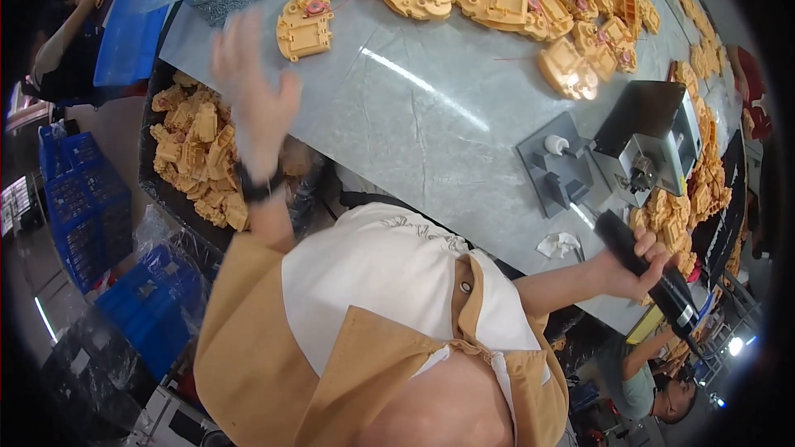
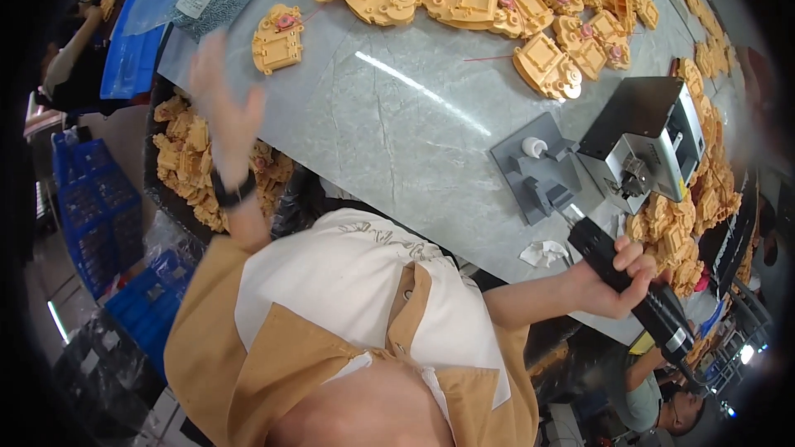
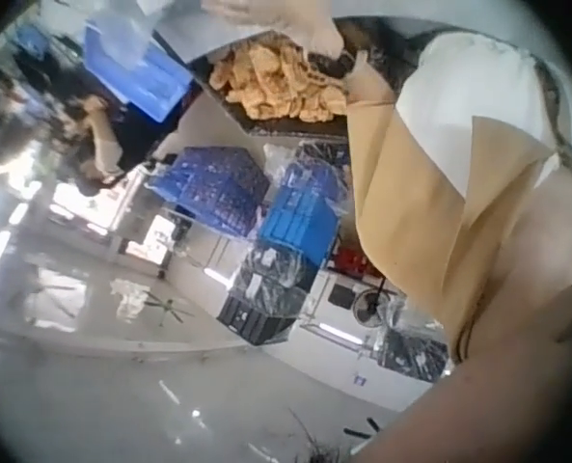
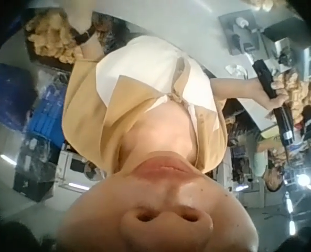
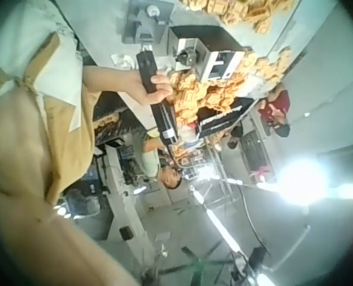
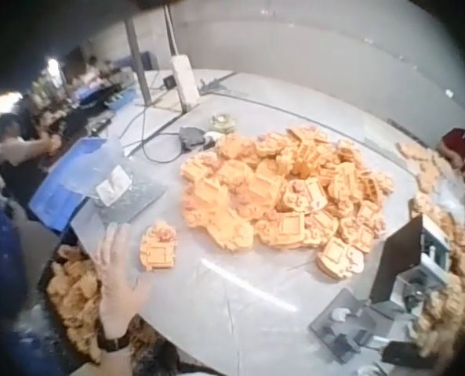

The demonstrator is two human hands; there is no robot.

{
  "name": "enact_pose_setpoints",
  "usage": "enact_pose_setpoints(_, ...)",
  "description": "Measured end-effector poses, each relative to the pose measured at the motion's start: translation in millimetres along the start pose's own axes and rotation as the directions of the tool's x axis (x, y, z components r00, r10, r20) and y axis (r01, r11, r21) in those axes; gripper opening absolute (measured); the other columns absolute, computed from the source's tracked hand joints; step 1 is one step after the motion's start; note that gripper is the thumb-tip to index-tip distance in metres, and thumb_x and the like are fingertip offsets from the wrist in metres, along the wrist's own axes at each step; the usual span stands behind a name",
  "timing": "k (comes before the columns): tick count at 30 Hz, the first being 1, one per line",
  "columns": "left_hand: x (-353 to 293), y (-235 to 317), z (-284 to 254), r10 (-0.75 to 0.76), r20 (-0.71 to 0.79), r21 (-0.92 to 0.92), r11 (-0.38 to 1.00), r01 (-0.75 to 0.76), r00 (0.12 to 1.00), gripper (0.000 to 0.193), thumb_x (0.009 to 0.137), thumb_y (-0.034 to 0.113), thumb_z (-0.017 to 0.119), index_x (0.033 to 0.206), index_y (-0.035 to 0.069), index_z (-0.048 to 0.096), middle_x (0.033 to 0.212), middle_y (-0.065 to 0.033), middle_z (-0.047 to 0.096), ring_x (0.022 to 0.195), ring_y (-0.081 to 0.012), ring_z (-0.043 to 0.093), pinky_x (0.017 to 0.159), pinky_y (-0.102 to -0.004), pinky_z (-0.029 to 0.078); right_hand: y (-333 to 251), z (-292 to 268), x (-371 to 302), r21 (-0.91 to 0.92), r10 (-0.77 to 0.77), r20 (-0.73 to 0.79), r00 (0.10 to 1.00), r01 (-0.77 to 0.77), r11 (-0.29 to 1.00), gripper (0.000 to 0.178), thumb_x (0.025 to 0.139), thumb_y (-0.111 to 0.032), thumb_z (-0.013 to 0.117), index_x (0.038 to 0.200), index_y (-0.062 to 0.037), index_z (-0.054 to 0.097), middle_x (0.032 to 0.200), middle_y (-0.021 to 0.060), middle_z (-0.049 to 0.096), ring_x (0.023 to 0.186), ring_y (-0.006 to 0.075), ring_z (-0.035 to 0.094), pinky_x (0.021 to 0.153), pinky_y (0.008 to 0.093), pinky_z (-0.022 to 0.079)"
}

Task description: The person assembles plastic parts by positioning them on a fixture and fastening screws into them using an electric screwdriver.

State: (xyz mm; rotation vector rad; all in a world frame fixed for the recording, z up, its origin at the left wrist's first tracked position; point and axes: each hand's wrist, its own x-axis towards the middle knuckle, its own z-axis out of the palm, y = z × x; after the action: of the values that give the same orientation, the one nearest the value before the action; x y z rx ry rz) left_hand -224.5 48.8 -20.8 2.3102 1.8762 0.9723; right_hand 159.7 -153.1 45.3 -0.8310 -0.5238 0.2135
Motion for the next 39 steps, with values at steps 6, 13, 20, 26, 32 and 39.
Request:
enact_pose_setpoints(6, 52.0, -60.8, 37.5, 0.116, 0.455, 0.097, 0.979, -0.179, 0.883, 0.072, 0.067, 0.010, 0.066, 0.133, 0.022, 0.041, 0.134, -0.0163, 0.038, 0.125, -0.0341, 0.034, 0.101, -0.0437, 0.029, -2.8, -6.0, -5.3, 0.021, 0.014, -0.007, 1.000, -0.014, 1.000, 0.027, 0.083, -0.011, 0.048, 0.110, -0.0093, 0.044, 0.067, 0.0001, 0.037, 0.059, 0.0132, 0.040, 0.066, 0.0321, 0.034)
enact_pose_setpoints(13, 57.2, -26.6, 76.9, 0.551, 0.181, -0.078, 0.833, -0.547, 0.814, 0.057, 0.064, 0.017, 0.069, 0.118, 0.013, 0.049, 0.130, -0.0107, 0.043, 0.121, -0.0326, 0.038, 0.099, -0.0454, 0.030, -9.5, -48.0, -3.9, -0.037, 0.021, -0.075, 0.997, -0.024, 0.999, 0.021, 0.083, -0.010, 0.050, 0.104, -0.0087, 0.048, 0.067, 0.0001, 0.042, 0.059, 0.0139, 0.042, 0.066, 0.0337, 0.037)
enact_pose_setpoints(20, 13.3, 32.4, 87.1, -0.051, 0.068, -0.653, 0.753, 0.083, 0.996, 0.039, 0.079, 0.019, 0.064, 0.111, 0.002, 0.052, 0.112, -0.0072, 0.057, 0.103, -0.0159, 0.055, 0.087, -0.0298, 0.043, -11.8, -55.4, 2.6, -0.161, -0.007, -0.142, 0.990, -0.016, 0.987, 0.020, 0.083, -0.010, 0.051, 0.103, -0.0077, 0.048, 0.063, -0.0002, 0.038, 0.058, 0.0126, 0.040, 0.065, 0.0318, 0.037)
enact_pose_setpoints(26, -4.1, 160.4, 70.6, 0.517, 0.591, -0.762, 0.105, 0.640, 0.619, 0.045, 0.083, 0.029, 0.063, 0.115, -0.001, 0.051, 0.106, -0.0060, 0.058, 0.091, -0.0114, 0.055, 0.078, -0.0256, 0.045, -21.0, -55.9, -11.6, -0.041, 0.027, -0.131, 0.991, -0.033, 0.999, 0.024, 0.083, -0.011, 0.052, 0.106, -0.0061, 0.047, 0.067, 0.0009, 0.042, 0.058, 0.0128, 0.041, 0.064, 0.0317, 0.038)
enact_pose_setpoints(32, -4.7, 224.9, 116.6, 0.634, 0.723, -0.690, 0.640, 0.338, 0.275, 0.043, 0.082, 0.031, 0.060, 0.110, -0.001, 0.054, 0.095, -0.0048, 0.062, 0.081, -0.0130, 0.057, 0.071, -0.0279, 0.046, -27.3, -47.9, -19.2, -0.096, 0.036, -0.210, 0.977, -0.057, 0.994, 0.036, 0.083, -0.009, 0.049, 0.118, -0.0086, 0.041, 0.067, 0.0012, 0.042, 0.056, 0.0138, 0.041, 0.062, 0.0344, 0.037)
enact_pose_setpoints(39, 4.6, 270.5, 119.8, 0.686, 0.706, -0.702, 0.710, 0.052, 0.176, 0.038, 0.081, 0.031, 0.058, 0.105, 0.002, 0.056, 0.090, -0.0123, 0.061, 0.077, -0.0235, 0.059, 0.067, -0.0324, 0.046, -37.6, -60.4, -22.5, -0.136, -0.019, -0.270, 0.963, -0.019, 0.990, 0.037, 0.083, -0.007, 0.049, 0.119, -0.0094, 0.041, 0.067, 0.0011, 0.043, 0.056, 0.0143, 0.044, 0.061, 0.0335, 0.039)
